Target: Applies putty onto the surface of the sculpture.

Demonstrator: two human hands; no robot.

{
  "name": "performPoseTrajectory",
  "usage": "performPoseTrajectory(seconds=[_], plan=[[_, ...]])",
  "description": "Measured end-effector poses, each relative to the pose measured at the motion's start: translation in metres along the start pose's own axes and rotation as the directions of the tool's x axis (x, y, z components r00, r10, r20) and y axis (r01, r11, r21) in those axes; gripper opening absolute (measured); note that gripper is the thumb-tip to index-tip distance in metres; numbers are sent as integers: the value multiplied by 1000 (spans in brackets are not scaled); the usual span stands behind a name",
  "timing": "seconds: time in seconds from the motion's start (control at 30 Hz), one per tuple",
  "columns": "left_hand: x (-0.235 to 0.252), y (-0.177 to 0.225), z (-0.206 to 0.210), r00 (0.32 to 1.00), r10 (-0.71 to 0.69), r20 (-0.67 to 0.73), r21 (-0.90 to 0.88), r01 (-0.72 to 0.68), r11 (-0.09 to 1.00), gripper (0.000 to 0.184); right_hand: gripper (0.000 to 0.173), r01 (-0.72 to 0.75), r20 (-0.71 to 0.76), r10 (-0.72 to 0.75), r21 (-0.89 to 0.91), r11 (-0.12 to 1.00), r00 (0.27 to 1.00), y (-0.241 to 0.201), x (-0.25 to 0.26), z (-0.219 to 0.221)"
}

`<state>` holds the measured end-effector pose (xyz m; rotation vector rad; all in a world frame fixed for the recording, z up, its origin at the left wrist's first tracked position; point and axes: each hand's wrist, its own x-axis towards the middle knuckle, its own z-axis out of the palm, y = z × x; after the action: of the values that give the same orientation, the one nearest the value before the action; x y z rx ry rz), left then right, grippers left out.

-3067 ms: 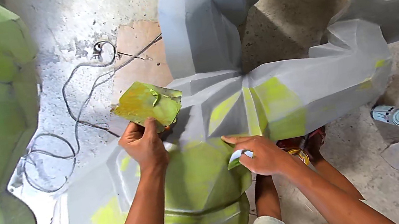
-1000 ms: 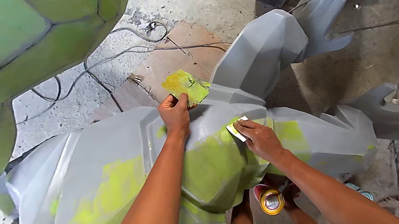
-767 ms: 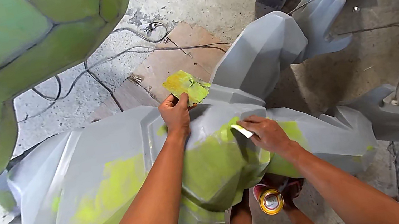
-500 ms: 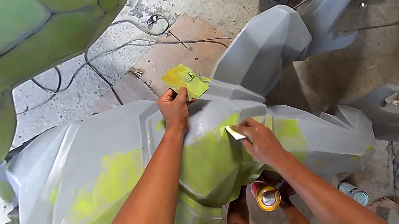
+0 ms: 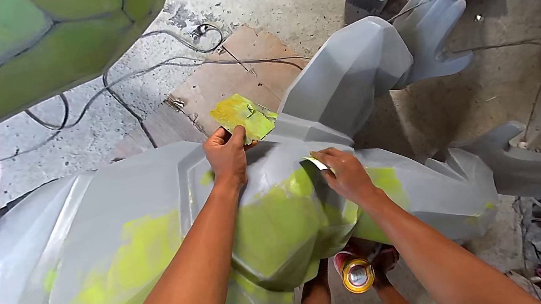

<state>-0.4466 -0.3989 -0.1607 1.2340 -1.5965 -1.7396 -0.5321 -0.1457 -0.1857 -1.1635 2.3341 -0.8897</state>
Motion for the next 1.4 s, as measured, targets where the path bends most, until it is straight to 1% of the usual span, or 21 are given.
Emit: performPoseTrajectory(seconds=[0.13, 0.2, 0.27, 0.33, 0.4, 0.47, 0.53, 0.63, 0.67, 0.77, 0.83, 0.9, 0.93, 1.0, 1.07, 1.1, 1.17, 1.23, 1.3, 1.4], plan=[[1, -2, -1, 1000, -3, 2, -6, 3, 1000, 10, 40, -23, 93, 40, -177, 984, 995, -16, -13, 7], [-1, -1, -1, 1000, -11, 3, -4, 11, 1000, 10, 39, 21, 101, 2, -229, 973, 995, -17, -22, 3], [0, 0, 0, 1000, -12, -1, 1, 12, 1000, 10, 36, 75, 139, -42, -245, 967, 989, -10, -27, -5], [1, 0, 1, 1000, -15, -3, -2, 15, 1000, 10, 33, 67, 160, -38, -183, 981, 986, -3, -25, -13], [0, -2, 0, 1000, -19, 0, -11, 19, 1000, 10, 34, -25, 132, 36, -80, 996, 991, -2, -15, -19], [0, -2, 0, 1000, -19, 0, -17, 19, 1000, 9, 40, -165, 109, 166, -21, 986, 980, -5, 2, -19], [1, -1, 0, 1000, -18, 4, -14, 18, 1000, 10, 39, -291, 125, 287, 19, 956, 950, -14, 15, -12], [0, 0, 0, 1000, -23, 5, -17, 23, 1000, 9, 39, -426, 130, 418, 37, 904, 899, -45, 14, -3], [0, 0, 0, 1000, -25, 3, -24, 25, 999, 9, 39, -451, 117, 444, 39, 892, 888, -59, 9, -3], [1, -1, -1, 1000, -23, 5, -39, 24, 999, 9, 43, -458, 79, 455, 15, 889, 887, -103, -11, 2], [1, -1, 0, 1000, -24, 0, -51, 24, 998, 9, 50, -459, 90, 460, -31, 888, 883, -125, -23, 9], [0, 0, 1, 1000, -25, -7, -60, 25, 998, 8, 50, -445, 129, 448, -53, 894, 885, -135, -33, 13], [0, 0, 1, 1000, -26, -9, -60, 26, 998, 8, 47, -429, 148, 429, -34, 903, 891, -134, -36, 10], [1, 0, 0, 1000, -26, -10, -64, 26, 998, 9, 39, -394, 141, 380, 87, 915, 914, -121, -34, -1], [1, 0, 0, 1000, -28, -8, -59, 28, 998, 8, 33, -315, 48, 311, 174, 933, 949, -95, -24, -13], [1, 0, 1, 1000, -28, -7, -51, 28, 998, 8, 33, -272, 3, 276, 178, 946, 961, -80, -16, -17], [1, 0, 0, 1000, -22, -8, -46, 21, 999, 8, 36, -231, -17, 236, 136, 963, 972, -52, 0, -18], [1, -1, 0, 1000, -16, 0, -47, 16, 999, 8, 40, -235, 18, 234, 72, 969, 972, -31, 13, -9], [2, 0, 0, 1000, -12, 1, -46, 13, 999, 8, 41, -229, 58, 229, -1, 973, 972, -27, 19, -1], [1, 0, 0, 1000, -21, -5, -46, 21, 999, 8, 40, -208, 86, 224, -162, 965, 971, -43, 8, 3]])
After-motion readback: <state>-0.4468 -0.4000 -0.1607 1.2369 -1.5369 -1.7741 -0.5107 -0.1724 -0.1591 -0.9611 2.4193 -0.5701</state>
